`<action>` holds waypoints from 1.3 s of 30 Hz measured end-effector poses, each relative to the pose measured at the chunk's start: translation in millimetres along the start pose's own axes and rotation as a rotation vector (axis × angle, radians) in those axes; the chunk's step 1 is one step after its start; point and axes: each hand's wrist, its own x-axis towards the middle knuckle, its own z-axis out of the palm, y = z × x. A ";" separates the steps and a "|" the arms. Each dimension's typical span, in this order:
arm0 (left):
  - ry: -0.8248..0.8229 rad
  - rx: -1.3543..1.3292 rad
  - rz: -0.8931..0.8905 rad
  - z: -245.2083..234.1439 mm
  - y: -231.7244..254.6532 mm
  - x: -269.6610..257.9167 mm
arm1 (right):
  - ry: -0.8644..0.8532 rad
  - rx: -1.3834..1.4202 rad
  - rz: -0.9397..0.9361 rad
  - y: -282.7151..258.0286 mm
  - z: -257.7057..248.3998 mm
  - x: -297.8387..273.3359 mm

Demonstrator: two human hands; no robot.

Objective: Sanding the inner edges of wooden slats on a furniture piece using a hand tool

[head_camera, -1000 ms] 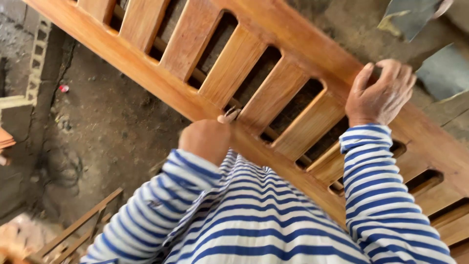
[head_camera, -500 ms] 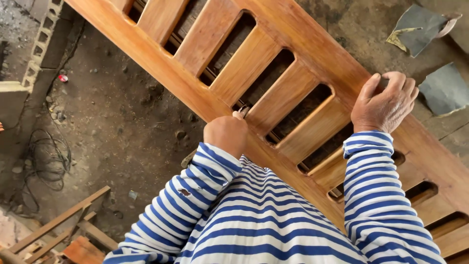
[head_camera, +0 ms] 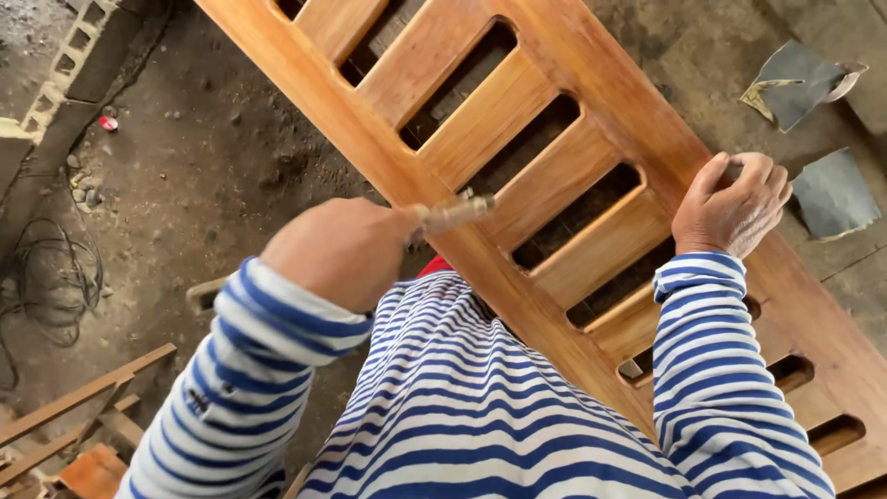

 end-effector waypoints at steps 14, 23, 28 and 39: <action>1.161 -0.643 0.057 144.4 -74.8 6.5 | 0.150 0.114 -0.260 -37.4 -18.6 -20.3; 1.020 -0.735 0.151 138.3 -118.2 39.0 | -0.149 0.145 -0.493 -166.6 -0.6 -135.2; 0.890 -0.799 0.197 130.2 -141.8 54.7 | -0.204 0.064 -0.457 -183.1 3.4 -132.7; 0.564 -0.756 0.215 112.2 -179.2 82.3 | -0.353 -0.104 -0.418 -191.9 -8.0 -137.4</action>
